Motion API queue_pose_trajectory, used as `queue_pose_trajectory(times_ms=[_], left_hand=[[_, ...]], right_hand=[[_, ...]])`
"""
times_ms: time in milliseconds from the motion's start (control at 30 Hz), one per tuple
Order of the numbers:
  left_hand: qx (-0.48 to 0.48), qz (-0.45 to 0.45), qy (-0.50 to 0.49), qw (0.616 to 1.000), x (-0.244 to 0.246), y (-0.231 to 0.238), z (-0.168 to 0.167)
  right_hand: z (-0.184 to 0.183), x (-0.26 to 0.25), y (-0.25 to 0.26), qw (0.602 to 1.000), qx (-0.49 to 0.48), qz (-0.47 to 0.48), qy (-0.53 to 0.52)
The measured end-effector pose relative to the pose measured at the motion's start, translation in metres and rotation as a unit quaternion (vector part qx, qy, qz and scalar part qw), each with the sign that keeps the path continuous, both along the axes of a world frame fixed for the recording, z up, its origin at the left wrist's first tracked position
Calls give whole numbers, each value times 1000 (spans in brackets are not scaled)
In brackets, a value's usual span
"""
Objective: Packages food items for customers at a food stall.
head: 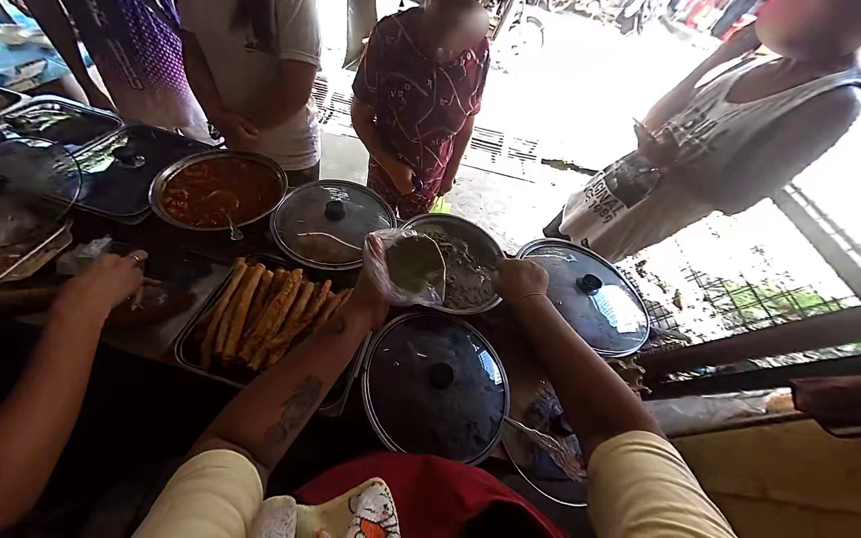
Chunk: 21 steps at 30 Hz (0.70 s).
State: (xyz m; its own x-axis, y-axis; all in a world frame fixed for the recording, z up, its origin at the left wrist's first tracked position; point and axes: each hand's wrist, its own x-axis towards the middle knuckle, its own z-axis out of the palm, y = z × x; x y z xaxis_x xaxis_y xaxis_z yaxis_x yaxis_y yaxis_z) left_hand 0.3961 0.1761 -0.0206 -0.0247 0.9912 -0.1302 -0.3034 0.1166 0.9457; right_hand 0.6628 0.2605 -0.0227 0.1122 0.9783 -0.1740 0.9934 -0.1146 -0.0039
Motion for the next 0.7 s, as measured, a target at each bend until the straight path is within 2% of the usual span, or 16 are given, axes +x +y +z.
queue_pose_trajectory(times_ms=[267,433,533,700], left_hand=[[-23,29,-36,999,14,25,-4],[-46,44,-37,997,15,33,-14],[-55,48,-26,997,17,31,-20],[-59,56,0,997,19,35,-27]], right_hand=[[-6,13,0,990,-33,-27,134],[6,-4,-14,997,-40,-14,65],[-7,1,-8,987,-51,-16,154],[-28,33,-2,949,-34,-70,305]])
